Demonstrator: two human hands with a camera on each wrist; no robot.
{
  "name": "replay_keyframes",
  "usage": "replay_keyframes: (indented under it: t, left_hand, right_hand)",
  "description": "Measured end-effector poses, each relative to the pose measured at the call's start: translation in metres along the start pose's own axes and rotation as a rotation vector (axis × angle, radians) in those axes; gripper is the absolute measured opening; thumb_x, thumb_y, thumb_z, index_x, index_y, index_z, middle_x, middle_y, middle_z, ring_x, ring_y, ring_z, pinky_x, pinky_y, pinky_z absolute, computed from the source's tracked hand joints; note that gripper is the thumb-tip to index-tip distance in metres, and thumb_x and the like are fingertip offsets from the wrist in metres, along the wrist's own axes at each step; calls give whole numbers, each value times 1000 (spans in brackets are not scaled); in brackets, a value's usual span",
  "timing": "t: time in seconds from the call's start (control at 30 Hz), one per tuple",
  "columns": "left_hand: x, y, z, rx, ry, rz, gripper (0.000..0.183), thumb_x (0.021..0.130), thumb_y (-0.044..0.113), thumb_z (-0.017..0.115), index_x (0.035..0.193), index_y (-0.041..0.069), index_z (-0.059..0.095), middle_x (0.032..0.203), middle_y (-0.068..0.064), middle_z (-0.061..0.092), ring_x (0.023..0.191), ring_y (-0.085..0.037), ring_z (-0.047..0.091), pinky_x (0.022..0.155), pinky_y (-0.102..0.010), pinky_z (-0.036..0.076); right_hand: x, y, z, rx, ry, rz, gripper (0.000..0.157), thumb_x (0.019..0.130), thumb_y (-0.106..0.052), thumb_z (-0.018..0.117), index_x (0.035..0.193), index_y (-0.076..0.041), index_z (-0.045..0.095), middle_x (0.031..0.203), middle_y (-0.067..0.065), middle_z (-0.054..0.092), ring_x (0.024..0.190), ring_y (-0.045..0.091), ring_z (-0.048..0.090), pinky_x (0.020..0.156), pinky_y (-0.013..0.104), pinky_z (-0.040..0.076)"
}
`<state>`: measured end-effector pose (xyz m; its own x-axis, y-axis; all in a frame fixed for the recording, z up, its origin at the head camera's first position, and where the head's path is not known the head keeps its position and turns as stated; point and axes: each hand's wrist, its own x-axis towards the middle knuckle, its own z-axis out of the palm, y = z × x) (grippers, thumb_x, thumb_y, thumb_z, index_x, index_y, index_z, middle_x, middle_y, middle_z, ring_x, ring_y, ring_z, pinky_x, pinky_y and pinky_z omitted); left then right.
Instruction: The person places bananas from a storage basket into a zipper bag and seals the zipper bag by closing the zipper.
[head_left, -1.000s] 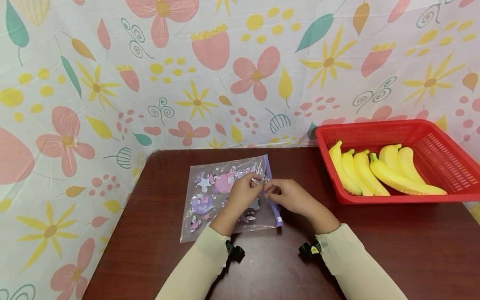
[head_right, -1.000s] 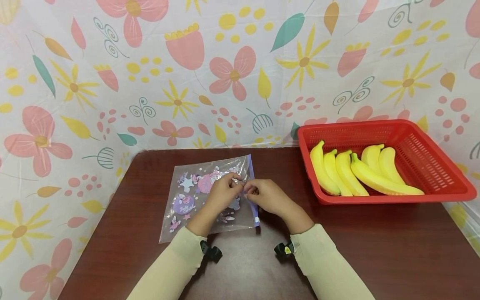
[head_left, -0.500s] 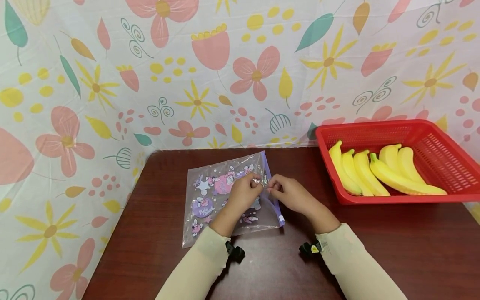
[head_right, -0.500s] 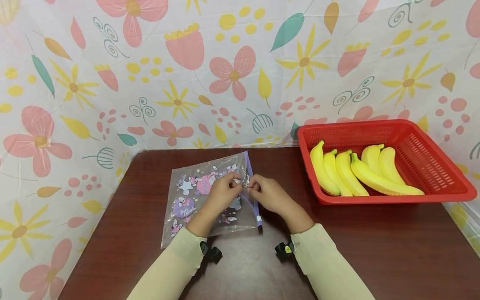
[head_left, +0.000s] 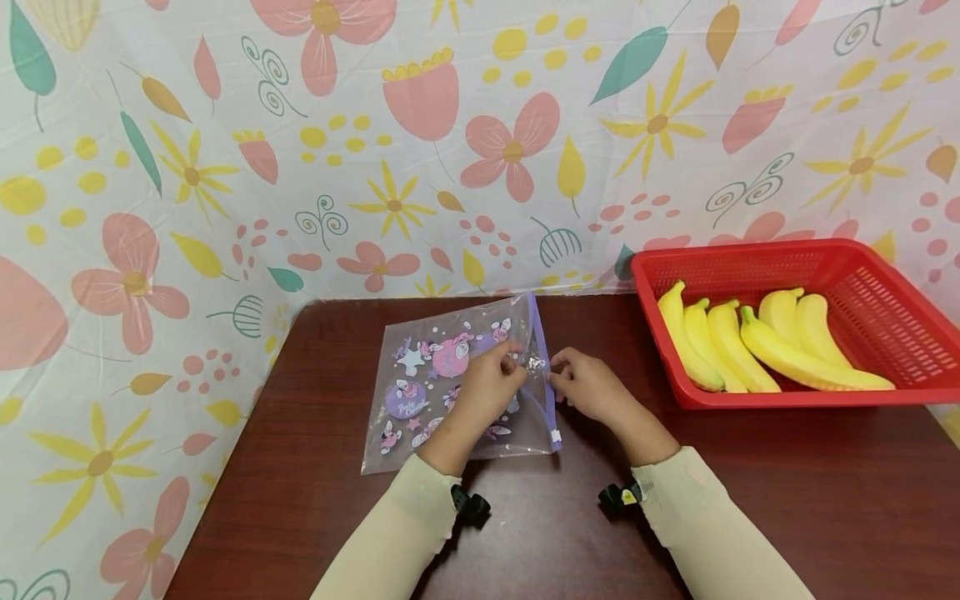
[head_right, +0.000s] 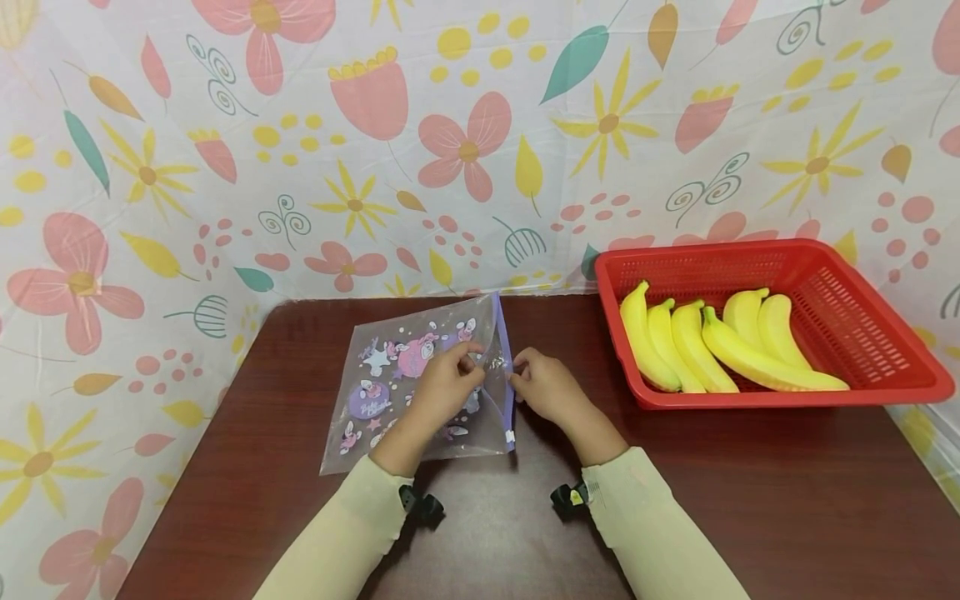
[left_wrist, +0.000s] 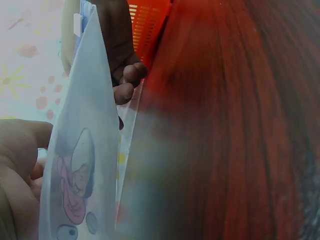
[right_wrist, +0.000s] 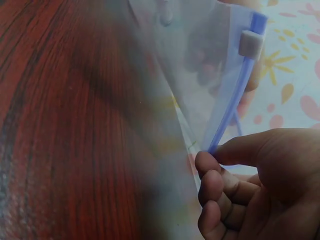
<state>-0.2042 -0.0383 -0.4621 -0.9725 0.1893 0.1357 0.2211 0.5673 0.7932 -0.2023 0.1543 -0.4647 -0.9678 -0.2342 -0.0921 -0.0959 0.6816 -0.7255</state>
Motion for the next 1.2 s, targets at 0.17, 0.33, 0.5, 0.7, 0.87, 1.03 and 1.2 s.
replay_keyframes:
  t: [0.17,0.33,0.5,0.7,0.87,1.03,1.2]
  left_hand:
    - [-1,4,-3,0,5,42,40,86,10,62,125,12,69,76,1,63,62,-5,52,60,-21,46]
    - [-2,9,-6,-2,30,69,38,88,11,62,124,14,70,75,1,63,60,-5,51,56,-20,44]
    - [-3,14,-10,-18,64,102,37,87,8,60,122,11,71,76,-1,63,60,-5,50,52,-19,44]
    - [-5,19,-16,6,150,161,36,86,5,60,119,7,73,84,-5,64,66,-8,56,57,-18,48]
    - [-5,21,-21,91,236,223,33,87,5,59,115,7,75,86,-4,65,72,-11,56,63,-20,46]
    - [-4,21,-27,128,329,285,30,87,6,59,111,6,77,82,-5,64,68,-13,53,59,-21,44]
    - [-4,22,-32,127,372,297,30,87,6,57,109,7,77,78,-4,61,67,-13,50,57,-22,40]
  right_hand:
    - [0,0,0,20,3,10,19,102,-20,56,106,-2,60,67,6,66,53,17,60,51,30,48]
    - [0,-1,0,40,27,24,26,104,-27,54,91,-5,61,62,4,64,52,19,61,51,32,48]
    - [0,-2,-2,47,34,33,33,104,-31,54,82,-7,60,59,3,62,50,19,59,50,32,48]
    - [0,-1,-3,43,26,35,34,103,-30,55,78,-7,60,58,3,60,48,17,56,50,32,46]
    - [0,0,-3,38,31,37,35,102,-30,55,76,-7,61,56,2,59,48,16,56,51,31,46]
    - [0,1,-3,37,36,47,35,102,-30,56,75,-7,61,55,1,59,47,16,56,51,31,46]
    - [1,5,-3,40,41,44,35,101,-27,55,75,-5,62,54,1,59,46,15,56,51,30,46]
